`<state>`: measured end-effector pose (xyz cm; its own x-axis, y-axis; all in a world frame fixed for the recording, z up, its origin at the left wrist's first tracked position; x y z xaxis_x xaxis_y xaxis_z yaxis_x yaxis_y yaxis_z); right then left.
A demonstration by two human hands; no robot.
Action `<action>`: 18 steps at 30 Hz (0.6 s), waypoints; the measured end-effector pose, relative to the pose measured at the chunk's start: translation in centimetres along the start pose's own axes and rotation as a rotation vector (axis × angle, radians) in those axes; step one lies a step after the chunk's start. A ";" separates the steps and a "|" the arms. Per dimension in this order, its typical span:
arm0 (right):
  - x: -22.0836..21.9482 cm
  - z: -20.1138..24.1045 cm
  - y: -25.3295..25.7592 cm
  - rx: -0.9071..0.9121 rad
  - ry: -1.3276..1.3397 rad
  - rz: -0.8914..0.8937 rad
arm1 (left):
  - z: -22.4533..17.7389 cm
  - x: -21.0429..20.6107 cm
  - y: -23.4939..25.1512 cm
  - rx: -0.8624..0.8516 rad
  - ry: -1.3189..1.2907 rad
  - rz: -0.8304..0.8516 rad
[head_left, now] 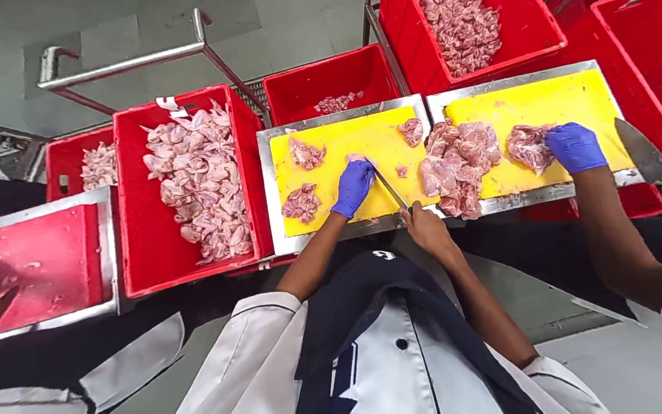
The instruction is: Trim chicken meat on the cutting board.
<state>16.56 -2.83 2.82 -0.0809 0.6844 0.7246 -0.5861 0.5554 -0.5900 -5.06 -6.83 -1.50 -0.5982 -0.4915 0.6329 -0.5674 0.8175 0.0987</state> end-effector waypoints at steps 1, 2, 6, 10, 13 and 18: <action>0.1 0.2 0.0 -0.006 -0.006 0.035 | 0.0 -0.1 0.0 0.016 0.006 0.005; 0.2 0.5 0.1 -0.012 -0.004 0.071 | 0.0 -0.1 0.0 0.038 0.007 0.013; 0.4 3.2 3.2 -0.008 0.074 0.081 | 0.4 -0.4 0.2 0.076 0.023 0.029; 1.6 7.6 9.5 0.050 0.145 -0.016 | 0.8 -0.6 0.0 0.054 0.031 0.059; 1.2 7.2 8.1 0.041 0.108 -0.013 | 0.7 -0.5 -0.2 0.031 0.045 0.035; -2.0 0.8 0.1 -0.054 0.087 0.051 | 0.8 -0.6 -0.6 0.064 0.007 -0.018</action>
Point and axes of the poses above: each hand's wrist, its own y-axis towards the middle knuckle, its own x-axis out of the back of the hand, z = x × y, the point moved 6 cm from there along y, towards the middle knuckle, and after that the axes turned 7 degrees about x, right-handed, at the moved point
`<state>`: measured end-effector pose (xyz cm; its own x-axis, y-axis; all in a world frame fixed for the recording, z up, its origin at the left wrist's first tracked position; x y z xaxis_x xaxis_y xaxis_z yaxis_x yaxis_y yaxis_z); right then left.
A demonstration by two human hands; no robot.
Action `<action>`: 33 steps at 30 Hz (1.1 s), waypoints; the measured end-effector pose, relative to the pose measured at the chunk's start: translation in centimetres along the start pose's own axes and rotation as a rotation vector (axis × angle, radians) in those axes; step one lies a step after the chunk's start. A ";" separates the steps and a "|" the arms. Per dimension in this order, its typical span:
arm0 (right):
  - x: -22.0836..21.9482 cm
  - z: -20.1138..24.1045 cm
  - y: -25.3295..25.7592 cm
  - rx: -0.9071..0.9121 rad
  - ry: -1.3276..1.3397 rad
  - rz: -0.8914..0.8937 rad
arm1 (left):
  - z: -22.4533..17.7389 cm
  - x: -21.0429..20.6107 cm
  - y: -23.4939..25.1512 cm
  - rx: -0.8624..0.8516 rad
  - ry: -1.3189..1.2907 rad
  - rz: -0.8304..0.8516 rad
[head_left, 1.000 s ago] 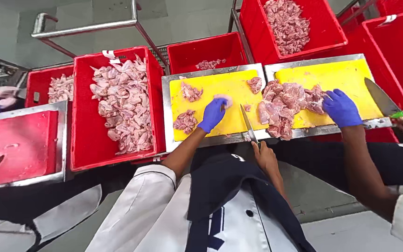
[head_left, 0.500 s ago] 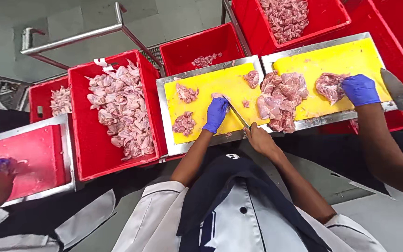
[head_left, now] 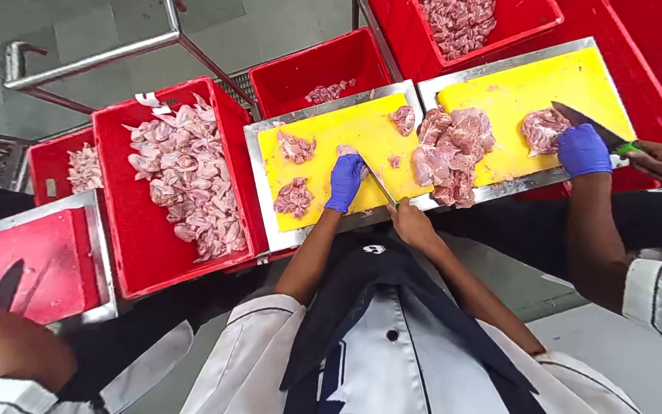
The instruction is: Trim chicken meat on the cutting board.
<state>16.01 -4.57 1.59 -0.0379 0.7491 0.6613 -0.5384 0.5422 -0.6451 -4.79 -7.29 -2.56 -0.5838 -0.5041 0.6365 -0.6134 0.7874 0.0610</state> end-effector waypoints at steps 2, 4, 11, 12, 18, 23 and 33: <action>-0.3 -1.6 -0.9 0.001 0.019 0.031 | 0.3 0.4 0.1 0.000 -0.059 -0.007; -0.1 -2.5 -0.9 0.025 0.035 0.020 | 0.2 0.9 -0.5 0.033 -0.106 -0.020; 2.6 -2.7 -3.4 0.106 0.143 -0.333 | -3.7 -1.8 -2.6 -0.064 0.079 0.234; 2.5 -3.2 -3.3 0.087 0.160 -0.339 | -4.2 -3.1 -2.9 -0.054 0.150 0.343; 1.0 -5.8 -2.6 0.023 0.128 -0.273 | -5.4 -4.3 -5.1 -0.140 0.160 0.542; -1.0 -5.6 -1.7 -0.021 0.054 -0.159 | -5.6 3.1 -3.6 0.023 -0.286 0.588; -0.1 -5.2 -0.5 -0.054 0.015 -0.126 | 5.3 14.8 1.6 0.412 0.310 -0.258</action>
Point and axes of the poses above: each hand's wrist, its own y-axis towards the middle knuckle, its own x-axis out of the back of the hand, z = x × y, the point moved 6 cm from there along y, towards the middle knuckle, and after that the axes turned 7 degrees about x, right-handed, at the moved point
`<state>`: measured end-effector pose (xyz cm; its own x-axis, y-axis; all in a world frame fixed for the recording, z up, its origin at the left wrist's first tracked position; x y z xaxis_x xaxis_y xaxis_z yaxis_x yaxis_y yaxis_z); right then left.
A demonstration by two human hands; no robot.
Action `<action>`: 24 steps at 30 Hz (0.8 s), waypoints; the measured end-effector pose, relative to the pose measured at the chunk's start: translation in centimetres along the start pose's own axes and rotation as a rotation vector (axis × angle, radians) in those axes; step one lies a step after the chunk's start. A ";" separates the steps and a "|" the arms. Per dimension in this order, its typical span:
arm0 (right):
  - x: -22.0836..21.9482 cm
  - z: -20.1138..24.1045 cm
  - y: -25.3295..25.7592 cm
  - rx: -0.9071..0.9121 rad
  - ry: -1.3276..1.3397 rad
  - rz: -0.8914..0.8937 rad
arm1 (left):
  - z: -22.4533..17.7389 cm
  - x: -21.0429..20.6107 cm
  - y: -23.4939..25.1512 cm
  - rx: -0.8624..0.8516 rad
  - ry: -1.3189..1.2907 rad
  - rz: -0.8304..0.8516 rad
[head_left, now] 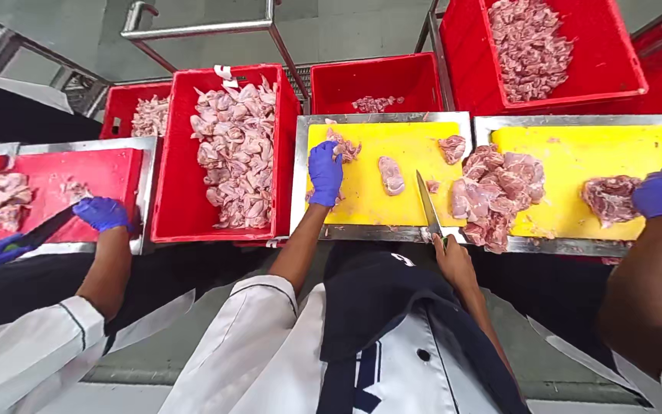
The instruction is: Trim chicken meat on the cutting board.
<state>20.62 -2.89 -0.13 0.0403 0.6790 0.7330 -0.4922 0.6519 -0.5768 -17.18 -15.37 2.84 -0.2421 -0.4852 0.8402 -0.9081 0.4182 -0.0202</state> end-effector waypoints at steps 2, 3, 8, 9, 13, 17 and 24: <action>0.0 0.0 -0.3 -0.018 -0.008 0.005 | -1.7 -1.9 -1.5 -0.125 -0.079 0.055; 0.0 0.2 -0.2 -0.023 -0.015 0.006 | -2.8 -3.3 -1.8 -0.191 -0.117 0.146; 1.0 1.2 -0.2 -0.022 -0.070 0.015 | -8.2 -9.3 -2.7 -0.396 -0.019 0.542; 1.4 1.1 -0.1 -0.024 -0.074 0.002 | -9.1 -9.6 -3.0 -0.422 0.011 0.590; 2.6 -0.1 0.3 -0.083 -0.035 -0.053 | -11.4 -9.3 -4.3 -0.397 -0.047 0.830; 2.4 -1.4 0.9 -0.119 0.084 -0.099 | -12.5 -6.3 -4.9 -0.186 -0.444 0.831; 2.7 -0.5 0.7 -0.062 0.081 -0.092 | -5.8 -7.2 -5.5 0.017 0.027 0.533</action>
Point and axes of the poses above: each hand's wrist, its own y-axis towards the middle knuckle, its own x-axis out of the back of the hand, z = x × y, the point moved 6 cm from there along y, towards the middle knuckle, and after that the axes turned 7 degrees about x, right-handed, at the moved point
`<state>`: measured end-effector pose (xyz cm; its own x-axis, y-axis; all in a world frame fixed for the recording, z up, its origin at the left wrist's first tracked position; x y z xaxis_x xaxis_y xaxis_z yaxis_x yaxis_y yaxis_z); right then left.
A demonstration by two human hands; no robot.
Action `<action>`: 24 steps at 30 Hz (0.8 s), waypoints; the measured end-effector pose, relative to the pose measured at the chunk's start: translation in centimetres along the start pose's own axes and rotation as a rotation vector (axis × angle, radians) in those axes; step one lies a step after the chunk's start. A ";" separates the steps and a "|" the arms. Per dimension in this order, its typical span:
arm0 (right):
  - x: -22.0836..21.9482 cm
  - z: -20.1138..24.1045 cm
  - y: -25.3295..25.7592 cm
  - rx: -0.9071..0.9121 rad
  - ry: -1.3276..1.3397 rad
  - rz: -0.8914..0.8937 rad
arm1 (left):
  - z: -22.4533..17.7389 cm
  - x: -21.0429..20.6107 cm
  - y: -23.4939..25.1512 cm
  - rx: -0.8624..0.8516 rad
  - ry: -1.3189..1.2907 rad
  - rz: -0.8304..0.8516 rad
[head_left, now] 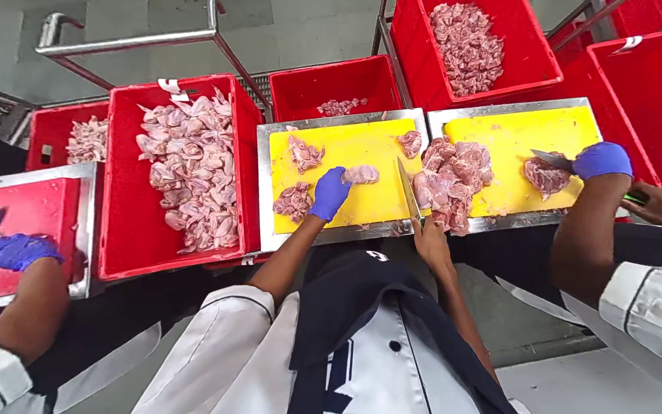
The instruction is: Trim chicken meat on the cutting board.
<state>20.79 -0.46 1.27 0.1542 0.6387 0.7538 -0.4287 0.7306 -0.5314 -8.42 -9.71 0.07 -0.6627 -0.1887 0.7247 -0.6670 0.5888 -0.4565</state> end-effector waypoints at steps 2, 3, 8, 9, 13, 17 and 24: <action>-0.4 1.2 -1.1 0.057 -0.003 0.021 | -0.4 0.3 -0.9 -0.019 0.073 -0.099; -0.7 1.8 -1.6 0.085 -0.001 0.047 | -0.9 0.2 -1.0 -0.116 0.051 -0.146; -1.7 4.5 -2.8 0.094 -0.098 0.228 | -3.1 -3.4 0.5 -0.525 -0.088 -0.051; -1.6 4.9 -2.8 0.088 -0.114 0.245 | -3.1 -3.8 0.9 -0.543 -0.083 -0.041; -2.0 7.8 -0.7 0.085 -0.119 0.195 | -3.3 -4.5 1.5 -0.569 -0.047 -0.011; -2.0 12.8 4.8 0.128 -0.122 0.115 | -4.0 -3.8 1.6 -0.599 -0.046 -0.024; -3.0 5.9 -1.1 0.016 -0.174 0.189 | -3.1 -4.7 1.5 -0.520 -0.126 -0.065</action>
<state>15.59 -4.59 1.92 -0.0847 0.7113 0.6978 -0.4492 0.5978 -0.6639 -5.26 -5.50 -2.38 -0.6823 -0.3118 0.6612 -0.4728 0.8781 -0.0739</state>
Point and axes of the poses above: each hand's wrist, its own y-axis towards the middle knuckle, its own x-axis out of the back of the hand, z = x × y, the point moved 6 cm from there along y, towards the middle knuckle, and after that the axes turned 7 degrees about x, right-handed, at the moved point
